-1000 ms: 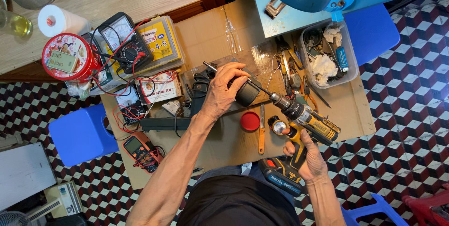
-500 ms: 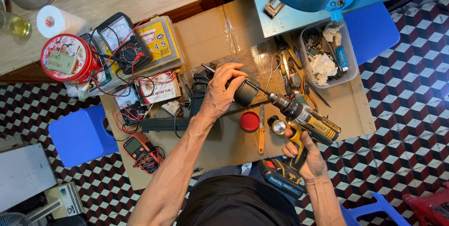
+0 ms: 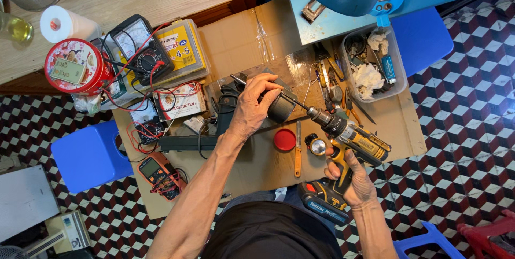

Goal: The person disassembles a small electric motor using a cordless drill and pliers. They remove screws, separate the motor housing, and handle internal components and wires. The person also retrieves a small part from a plastic bag and places it on the workbench.

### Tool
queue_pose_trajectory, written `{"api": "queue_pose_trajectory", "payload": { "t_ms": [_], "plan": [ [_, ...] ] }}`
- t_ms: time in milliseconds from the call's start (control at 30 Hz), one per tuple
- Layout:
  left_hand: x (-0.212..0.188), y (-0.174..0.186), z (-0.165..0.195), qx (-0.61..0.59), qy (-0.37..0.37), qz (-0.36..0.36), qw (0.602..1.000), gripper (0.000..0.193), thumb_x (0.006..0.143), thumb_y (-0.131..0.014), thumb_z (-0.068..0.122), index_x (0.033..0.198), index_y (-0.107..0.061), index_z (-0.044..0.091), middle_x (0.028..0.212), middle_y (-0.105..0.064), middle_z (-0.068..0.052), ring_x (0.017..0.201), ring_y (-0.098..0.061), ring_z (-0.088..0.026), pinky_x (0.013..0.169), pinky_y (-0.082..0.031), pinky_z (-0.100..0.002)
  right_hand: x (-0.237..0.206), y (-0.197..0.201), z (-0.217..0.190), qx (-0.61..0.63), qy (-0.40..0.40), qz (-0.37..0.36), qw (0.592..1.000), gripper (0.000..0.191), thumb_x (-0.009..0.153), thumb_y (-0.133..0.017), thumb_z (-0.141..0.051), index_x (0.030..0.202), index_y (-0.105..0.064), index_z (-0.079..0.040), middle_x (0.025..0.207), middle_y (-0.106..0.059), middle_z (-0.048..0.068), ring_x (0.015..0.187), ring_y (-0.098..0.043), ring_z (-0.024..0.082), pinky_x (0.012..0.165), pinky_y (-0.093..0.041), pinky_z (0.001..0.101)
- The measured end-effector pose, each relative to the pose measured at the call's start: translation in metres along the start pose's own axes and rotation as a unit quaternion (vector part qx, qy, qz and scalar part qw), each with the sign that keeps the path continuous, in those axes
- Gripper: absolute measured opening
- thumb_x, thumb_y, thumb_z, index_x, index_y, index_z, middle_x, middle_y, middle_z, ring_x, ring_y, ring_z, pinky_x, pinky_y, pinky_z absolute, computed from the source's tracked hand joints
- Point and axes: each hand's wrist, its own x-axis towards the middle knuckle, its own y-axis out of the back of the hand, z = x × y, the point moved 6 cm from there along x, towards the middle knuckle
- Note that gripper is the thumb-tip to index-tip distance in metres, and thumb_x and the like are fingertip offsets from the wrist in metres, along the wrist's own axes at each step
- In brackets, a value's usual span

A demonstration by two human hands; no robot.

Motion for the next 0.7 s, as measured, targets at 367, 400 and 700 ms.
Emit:
{"api": "queue_pose_trajectory", "payload": {
  "t_ms": [367, 400, 700],
  "plan": [
    [-0.009, -0.013, 0.024, 0.125, -0.108, 0.002, 0.986, 0.039, 0.084, -0.083, 0.024, 0.113, -0.066, 0.003, 0.143, -0.054, -0.024, 0.138, -0.048, -0.041, 0.116, -0.039, -0.048, -0.081, 0.064, -0.052, -0.009, 0.137, 0.085, 0.987, 0.046, 0.102, -0.066, -0.026, 0.141, -0.058, -0.003, 0.12, -0.068, 0.022, 0.069, -0.055, 0.016, 0.06, -0.046, 0.0273],
    [-0.01, -0.014, 0.027, 0.14, -0.117, -0.001, 0.983, 0.048, 0.079, -0.087, 0.028, 0.114, -0.065, 0.003, 0.144, -0.052, -0.024, 0.138, -0.046, -0.042, 0.116, -0.038, -0.049, -0.087, 0.078, -0.062, -0.021, 0.145, 0.112, 0.983, 0.045, 0.102, -0.065, -0.026, 0.14, -0.057, -0.005, 0.12, -0.068, 0.021, 0.068, -0.055, 0.015, 0.06, -0.046, 0.0269],
    [-0.024, -0.028, 0.054, 0.292, -0.05, 0.086, 0.951, 0.103, 0.066, -0.094, 0.038, 0.148, -0.042, 0.004, 0.152, -0.04, -0.024, 0.143, -0.037, -0.042, 0.12, -0.031, -0.05, -0.025, 0.134, -0.132, -0.171, 0.014, 0.183, 0.968, 0.033, 0.096, -0.064, -0.015, 0.126, -0.059, -0.004, 0.112, -0.071, 0.02, 0.065, -0.059, 0.015, 0.055, -0.053, 0.0287]
  ]
}}
